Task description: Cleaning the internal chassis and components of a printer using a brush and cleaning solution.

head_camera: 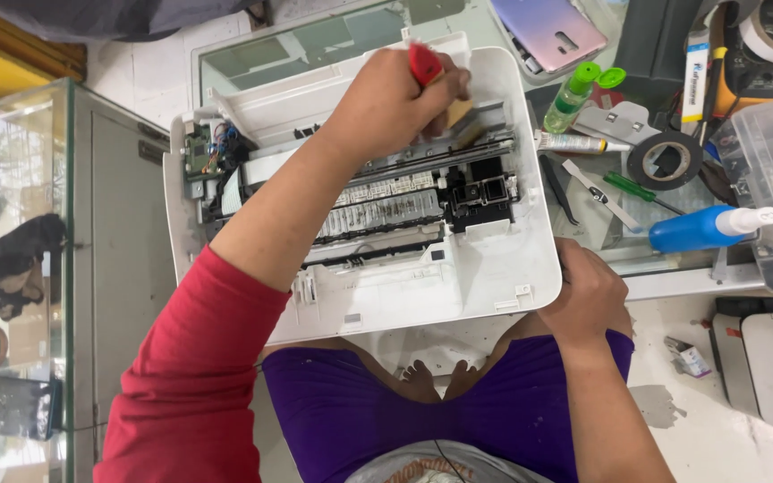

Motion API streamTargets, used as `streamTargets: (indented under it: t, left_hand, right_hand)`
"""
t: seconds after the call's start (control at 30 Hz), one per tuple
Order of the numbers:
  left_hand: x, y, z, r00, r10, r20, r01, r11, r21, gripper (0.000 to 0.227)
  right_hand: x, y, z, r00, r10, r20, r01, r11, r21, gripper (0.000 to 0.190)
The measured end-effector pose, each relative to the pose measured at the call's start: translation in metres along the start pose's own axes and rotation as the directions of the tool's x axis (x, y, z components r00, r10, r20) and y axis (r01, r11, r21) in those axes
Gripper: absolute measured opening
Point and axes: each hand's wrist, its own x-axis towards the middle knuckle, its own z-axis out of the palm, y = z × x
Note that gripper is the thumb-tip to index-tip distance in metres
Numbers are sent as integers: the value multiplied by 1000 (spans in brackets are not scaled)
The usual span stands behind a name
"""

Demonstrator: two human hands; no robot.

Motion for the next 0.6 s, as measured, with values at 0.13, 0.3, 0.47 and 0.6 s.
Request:
streamTargets:
  t: [0.13, 0.3, 0.47, 0.6]
  left_hand:
    - [5, 7, 7, 970, -174, 170, 200, 968, -151, 30]
    - [24, -8, 5, 970, -204, 134, 238, 910, -338, 41]
    - [38, -25, -1, 949, -258, 180, 297, 925, -237, 41]
    - [39, -33, -1, 938, -210, 276, 305, 877, -372, 47]
  right_hand:
    - [-2, 2, 3, 1000, 2, 5, -2, 1000, -17, 6]
    - [-3, 2, 2, 999, 36, 37, -37, 999, 20, 23]
    - [-5, 3, 2, 999, 37, 38, -38, 999, 14, 22]
    - [-4, 2, 2, 999, 42, 13, -42, 999, 15, 10]
